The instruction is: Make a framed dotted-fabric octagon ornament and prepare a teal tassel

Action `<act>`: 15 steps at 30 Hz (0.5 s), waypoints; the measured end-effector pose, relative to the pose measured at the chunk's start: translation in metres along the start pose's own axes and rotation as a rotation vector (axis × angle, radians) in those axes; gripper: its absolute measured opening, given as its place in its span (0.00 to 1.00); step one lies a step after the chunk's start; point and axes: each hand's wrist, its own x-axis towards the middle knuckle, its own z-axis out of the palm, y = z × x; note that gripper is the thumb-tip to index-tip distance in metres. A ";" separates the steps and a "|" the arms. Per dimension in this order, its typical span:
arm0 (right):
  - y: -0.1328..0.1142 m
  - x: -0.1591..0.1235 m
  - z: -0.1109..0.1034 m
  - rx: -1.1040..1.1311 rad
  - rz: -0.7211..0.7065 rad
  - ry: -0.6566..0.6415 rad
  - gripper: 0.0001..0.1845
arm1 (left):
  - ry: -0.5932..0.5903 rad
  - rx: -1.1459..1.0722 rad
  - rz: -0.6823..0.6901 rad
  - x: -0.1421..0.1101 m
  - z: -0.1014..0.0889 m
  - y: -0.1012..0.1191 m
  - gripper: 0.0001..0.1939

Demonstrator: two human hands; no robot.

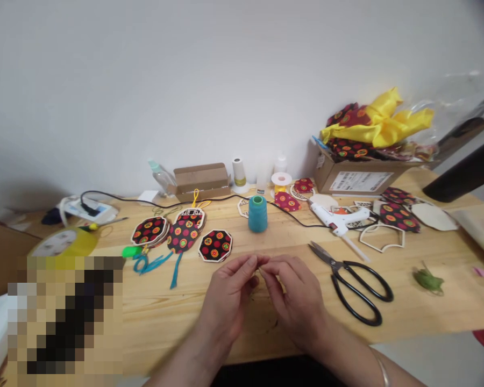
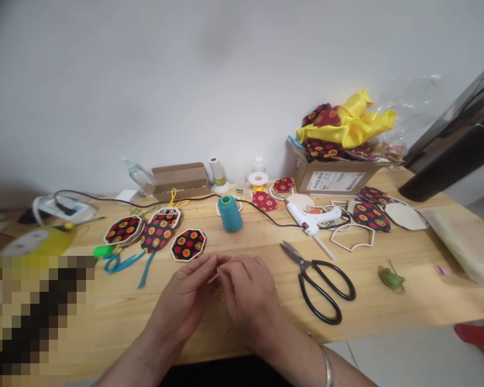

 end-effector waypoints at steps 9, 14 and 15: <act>0.000 -0.001 -0.001 -0.021 -0.007 -0.008 0.06 | 0.023 -0.002 -0.002 0.000 0.000 0.001 0.09; 0.000 -0.002 -0.002 -0.023 -0.004 -0.020 0.06 | 0.036 -0.020 0.003 0.000 0.000 0.001 0.08; 0.000 -0.002 -0.002 -0.024 -0.002 -0.025 0.07 | 0.040 -0.021 0.004 0.000 0.000 0.001 0.09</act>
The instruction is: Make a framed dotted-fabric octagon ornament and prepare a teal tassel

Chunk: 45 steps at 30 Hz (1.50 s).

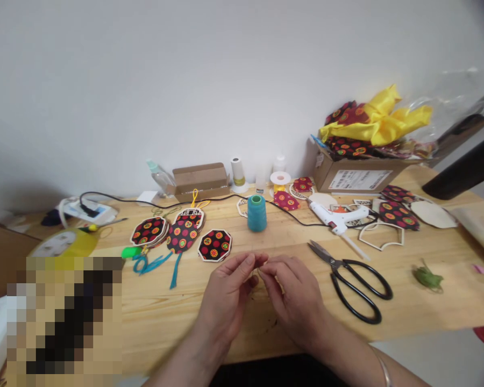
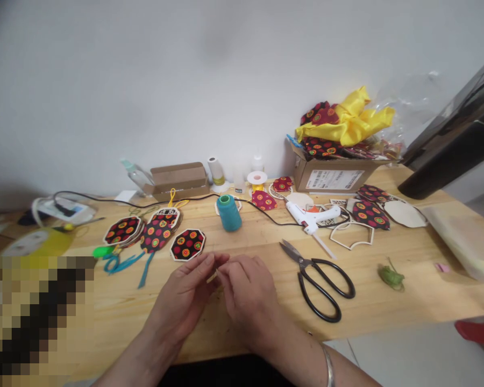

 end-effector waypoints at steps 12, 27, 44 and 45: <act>-0.001 0.000 -0.001 -0.012 -0.015 -0.027 0.08 | 0.002 -0.008 -0.008 0.000 0.001 0.001 0.08; 0.011 0.027 -0.027 0.427 0.436 -0.149 0.07 | -0.060 0.321 0.234 -0.002 0.000 -0.003 0.06; 0.008 0.031 -0.032 0.828 0.742 -0.306 0.06 | -0.176 0.641 0.255 -0.010 0.000 0.002 0.08; 0.008 0.031 -0.032 0.842 0.733 -0.304 0.07 | -0.182 0.653 0.264 -0.009 0.000 0.001 0.07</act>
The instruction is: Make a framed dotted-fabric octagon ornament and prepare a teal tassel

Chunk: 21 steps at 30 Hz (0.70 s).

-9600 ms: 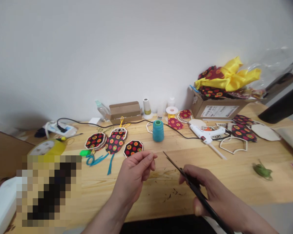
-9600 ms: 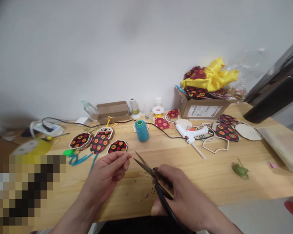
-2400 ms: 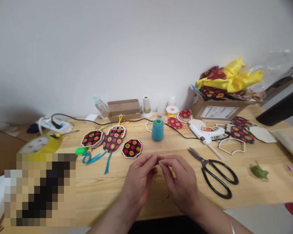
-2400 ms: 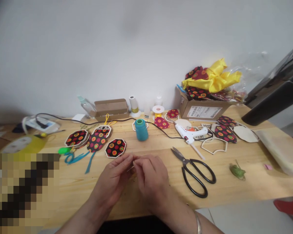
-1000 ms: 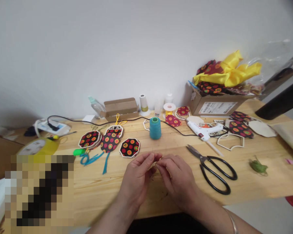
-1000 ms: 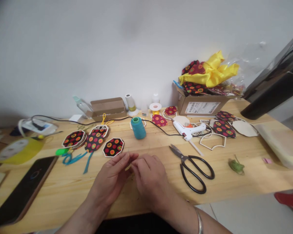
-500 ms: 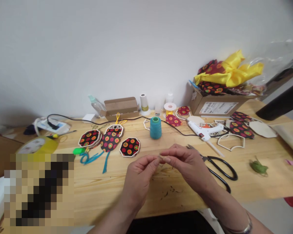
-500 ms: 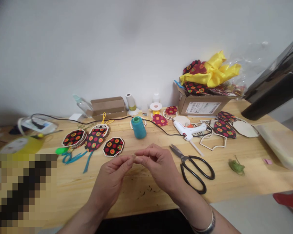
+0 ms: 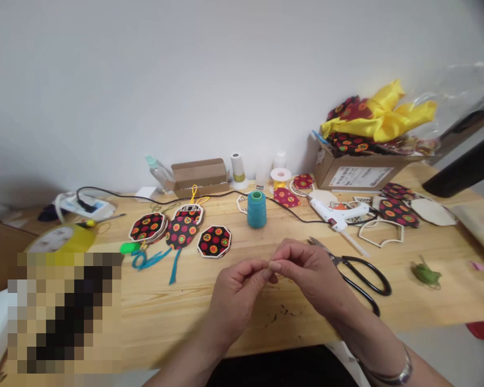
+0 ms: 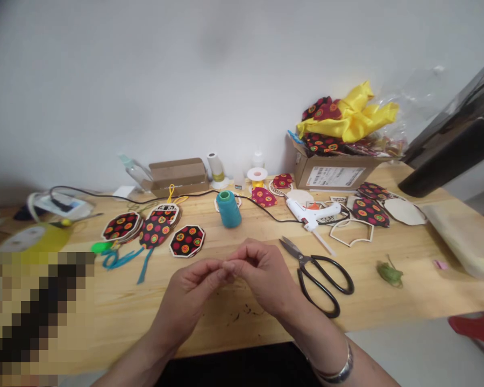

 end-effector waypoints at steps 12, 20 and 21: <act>-0.017 -0.007 -0.015 0.480 -0.248 0.070 0.07 | 0.018 0.309 0.159 0.008 -0.007 -0.009 0.07; -0.039 -0.012 -0.033 0.532 -0.372 0.159 0.09 | 0.007 0.622 0.342 0.017 -0.021 -0.019 0.08; -0.040 -0.012 -0.035 0.523 -0.396 0.182 0.09 | 0.017 0.660 0.361 0.018 -0.023 -0.020 0.09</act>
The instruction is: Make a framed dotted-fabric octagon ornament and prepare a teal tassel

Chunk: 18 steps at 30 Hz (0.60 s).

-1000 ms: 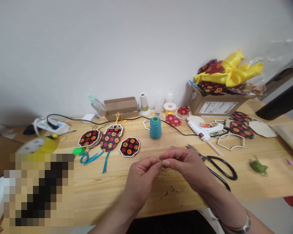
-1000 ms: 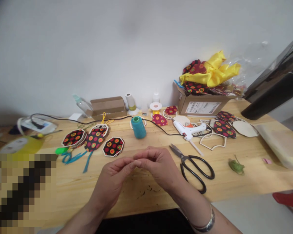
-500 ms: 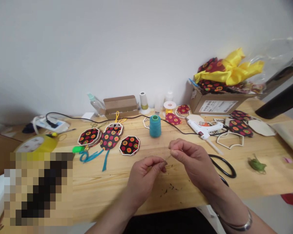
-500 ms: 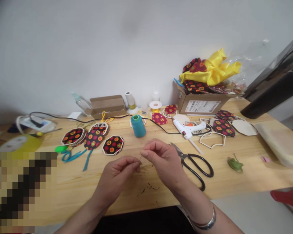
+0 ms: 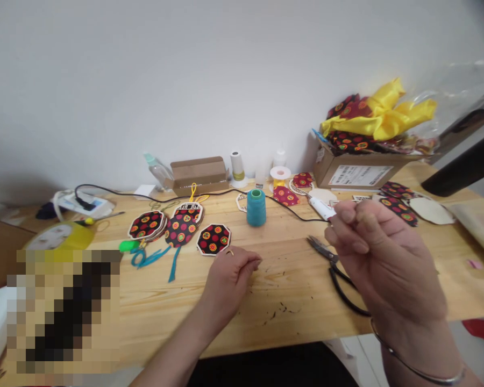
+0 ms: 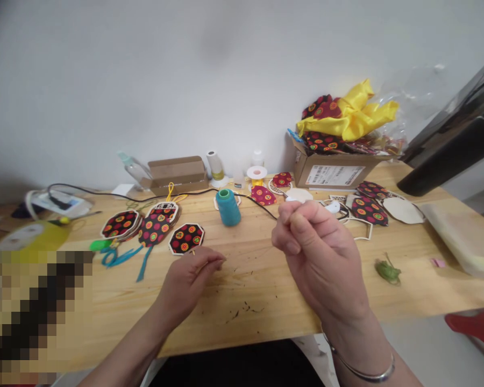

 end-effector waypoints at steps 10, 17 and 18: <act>0.018 0.010 0.006 -0.200 -0.084 0.058 0.05 | 0.039 -0.381 -0.253 -0.013 -0.018 0.036 0.08; 0.040 -0.006 0.010 -0.454 -0.101 -0.160 0.06 | -0.478 -1.286 -0.732 -0.019 -0.006 0.059 0.18; 0.040 -0.012 0.011 -0.541 -0.120 -0.216 0.07 | -0.470 -1.336 -0.750 -0.019 -0.004 0.058 0.19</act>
